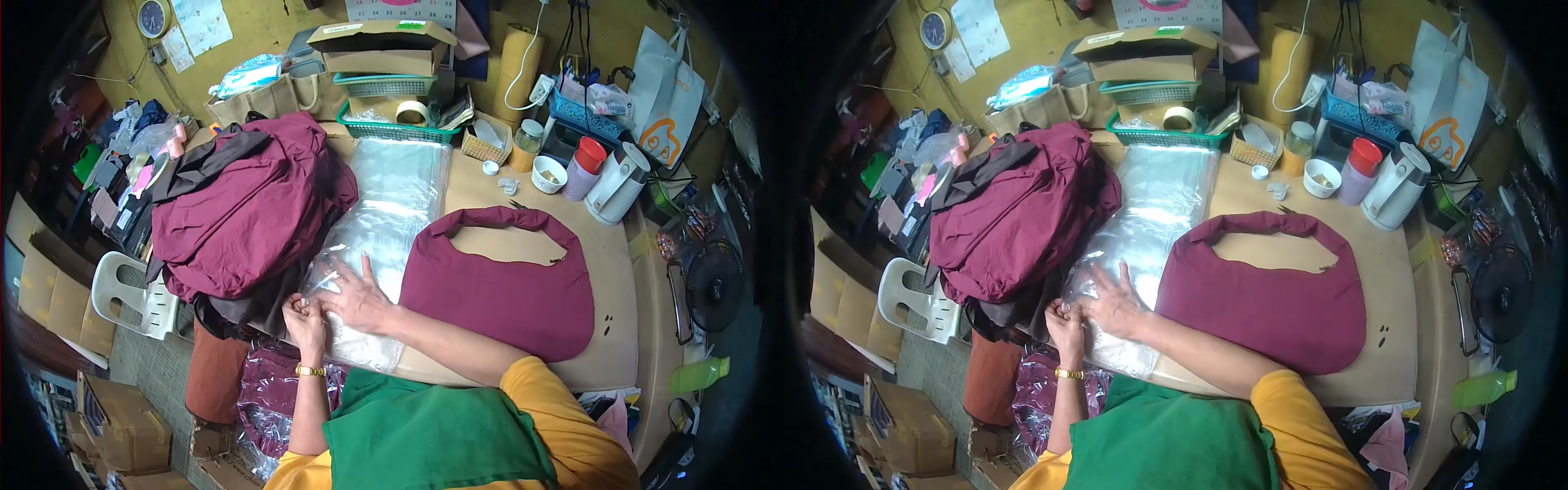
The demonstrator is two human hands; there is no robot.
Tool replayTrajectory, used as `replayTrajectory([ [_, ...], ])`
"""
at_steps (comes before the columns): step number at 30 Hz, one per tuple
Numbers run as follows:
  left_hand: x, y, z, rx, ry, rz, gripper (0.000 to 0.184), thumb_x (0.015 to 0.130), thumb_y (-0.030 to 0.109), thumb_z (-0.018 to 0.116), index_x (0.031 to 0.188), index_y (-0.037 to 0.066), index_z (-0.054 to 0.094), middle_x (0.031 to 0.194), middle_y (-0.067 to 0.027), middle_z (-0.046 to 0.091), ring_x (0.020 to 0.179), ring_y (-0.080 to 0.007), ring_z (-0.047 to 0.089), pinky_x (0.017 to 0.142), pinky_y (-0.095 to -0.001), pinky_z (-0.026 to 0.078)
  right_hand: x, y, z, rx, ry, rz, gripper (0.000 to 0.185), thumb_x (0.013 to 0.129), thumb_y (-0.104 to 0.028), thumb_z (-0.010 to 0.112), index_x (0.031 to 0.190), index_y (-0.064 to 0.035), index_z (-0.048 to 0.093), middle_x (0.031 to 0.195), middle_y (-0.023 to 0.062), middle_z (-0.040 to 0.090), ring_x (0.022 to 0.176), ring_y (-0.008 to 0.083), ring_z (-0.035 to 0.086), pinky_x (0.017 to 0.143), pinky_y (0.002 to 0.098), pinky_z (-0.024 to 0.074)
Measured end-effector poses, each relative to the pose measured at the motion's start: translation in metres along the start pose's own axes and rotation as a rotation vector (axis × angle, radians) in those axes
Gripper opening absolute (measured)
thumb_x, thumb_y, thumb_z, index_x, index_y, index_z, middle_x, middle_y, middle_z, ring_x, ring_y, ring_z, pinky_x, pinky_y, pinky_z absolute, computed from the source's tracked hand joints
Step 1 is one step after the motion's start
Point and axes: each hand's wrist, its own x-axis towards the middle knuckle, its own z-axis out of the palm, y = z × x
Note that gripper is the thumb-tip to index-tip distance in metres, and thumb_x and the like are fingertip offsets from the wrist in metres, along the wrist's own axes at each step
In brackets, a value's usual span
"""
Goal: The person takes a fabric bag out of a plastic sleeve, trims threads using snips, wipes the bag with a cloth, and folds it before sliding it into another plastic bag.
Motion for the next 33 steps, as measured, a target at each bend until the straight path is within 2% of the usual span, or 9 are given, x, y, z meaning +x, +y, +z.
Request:
replayTrajectory([
  [6, -0.022, 0.016, -0.007, -0.075, -0.137, 0.032, 0.035, 0.086, -0.005, 0.064, 0.111, 0.004, 0.041, 0.081, -0.0060, 0.059, 0.065, -0.0102, 0.059, 0.058, -0.0232, 0.050, 0.001, 0.010, 0.008, -0.040, -0.138, 0.132, 0.040, 0.101, -0.038, 0.037, 0.129, -0.0243, 0.063, 0.157, 0.0128, 0.028, 0.148, 0.0378, 0.013, 0.110, 0.0744, -0.0023],
  [10, -0.039, 0.087, -0.050, -0.030, -0.191, 0.126, 0.033, 0.083, -0.007, 0.068, 0.096, 0.010, 0.042, 0.083, -0.0004, 0.054, 0.070, -0.0096, 0.061, 0.059, -0.0216, 0.051, 0.025, 0.025, 0.015, 0.075, -0.299, 0.287, 0.051, 0.103, -0.042, 0.025, 0.146, -0.0242, 0.045, 0.163, 0.0088, 0.015, 0.151, 0.0354, 0.004, 0.112, 0.0710, -0.0079],
  [14, -0.040, 0.186, -0.134, -0.286, -0.238, 0.221, 0.010, 0.092, 0.002, 0.056, 0.092, 0.007, 0.047, 0.086, -0.0005, 0.053, 0.069, -0.0074, 0.054, 0.057, -0.0179, 0.047, 0.030, 0.017, -0.001, 0.020, -0.331, 0.253, 0.051, 0.102, -0.043, 0.027, 0.141, -0.0237, 0.053, 0.164, 0.0097, 0.013, 0.151, 0.0354, 0.001, 0.110, 0.0726, -0.0077],
  [18, -0.051, 0.254, -0.267, 0.677, 1.140, 1.137, 0.024, 0.097, 0.018, 0.054, 0.099, -0.004, 0.064, 0.082, -0.0059, 0.065, 0.070, -0.0173, 0.060, 0.064, -0.0279, 0.051, 0.029, 0.012, -0.004, -0.044, -0.415, 0.207, 0.050, 0.102, -0.045, 0.029, 0.141, -0.0242, 0.052, 0.164, 0.0100, 0.012, 0.151, 0.0354, -0.004, 0.108, 0.0746, -0.0079],
  [21, -0.056, 0.274, -0.284, 1.140, 1.507, 1.311, 0.034, 0.098, 0.023, 0.056, 0.103, -0.007, 0.070, 0.083, -0.0084, 0.071, 0.069, -0.0206, 0.063, 0.065, -0.0308, 0.052, 0.013, -0.007, -0.002, 0.066, -0.329, 0.177, 0.048, 0.100, -0.049, 0.036, 0.140, -0.0274, 0.053, 0.161, 0.0127, 0.021, 0.150, 0.0338, 0.009, 0.109, 0.0759, 0.0035],
  [26, -0.066, 0.209, -0.075, 0.797, 0.176, 1.065, 0.021, 0.086, 0.009, 0.064, 0.106, 0.002, 0.063, 0.084, -0.0084, 0.063, 0.070, -0.0197, 0.061, 0.063, -0.0309, 0.050, -0.055, -0.026, -0.041, 1.035, -0.383, -0.072, 0.070, 0.101, -0.064, 0.027, 0.108, -0.0095, 0.071, 0.112, 0.0089, 0.068, 0.115, 0.0259, 0.058, 0.105, 0.0420, 0.0385],
  [27, -0.078, 0.197, -0.033, 0.723, -0.109, 0.961, 0.023, 0.084, 0.006, 0.065, 0.106, 0.004, 0.062, 0.084, -0.0084, 0.061, 0.070, -0.0195, 0.061, 0.062, -0.0309, 0.050, -0.071, -0.024, -0.054, 1.359, -0.584, 0.046, 0.073, 0.100, -0.064, 0.026, 0.111, -0.0066, 0.070, 0.110, 0.0061, 0.068, 0.110, 0.0220, 0.060, 0.100, 0.0393, 0.0442],
  [29, -0.106, 0.171, 0.035, 0.585, -0.546, 0.640, 0.020, 0.080, 0.003, 0.068, 0.099, 0.007, 0.060, 0.071, -0.0090, 0.057, 0.056, -0.0211, 0.057, 0.054, -0.0354, 0.047, -0.109, -0.023, -0.066, 1.937, -0.288, 0.472, 0.069, 0.102, -0.059, 0.032, 0.111, -0.0007, 0.068, 0.107, 0.0096, 0.069, 0.104, 0.0194, 0.063, 0.094, 0.0355, 0.0486],
  [33, -0.148, 0.126, 0.102, 0.452, -0.802, 0.589, 0.017, 0.085, 0.006, 0.065, 0.097, 0.003, 0.054, 0.078, -0.0194, 0.062, 0.075, -0.0394, 0.064, 0.065, -0.0458, 0.051, -0.158, 0.029, -0.072, 1.720, 0.128, 0.368, 0.033, 0.102, -0.026, 0.052, 0.101, 0.0041, 0.064, 0.097, 0.0141, 0.069, 0.094, 0.0197, 0.066, 0.087, 0.0339, 0.0523],
])
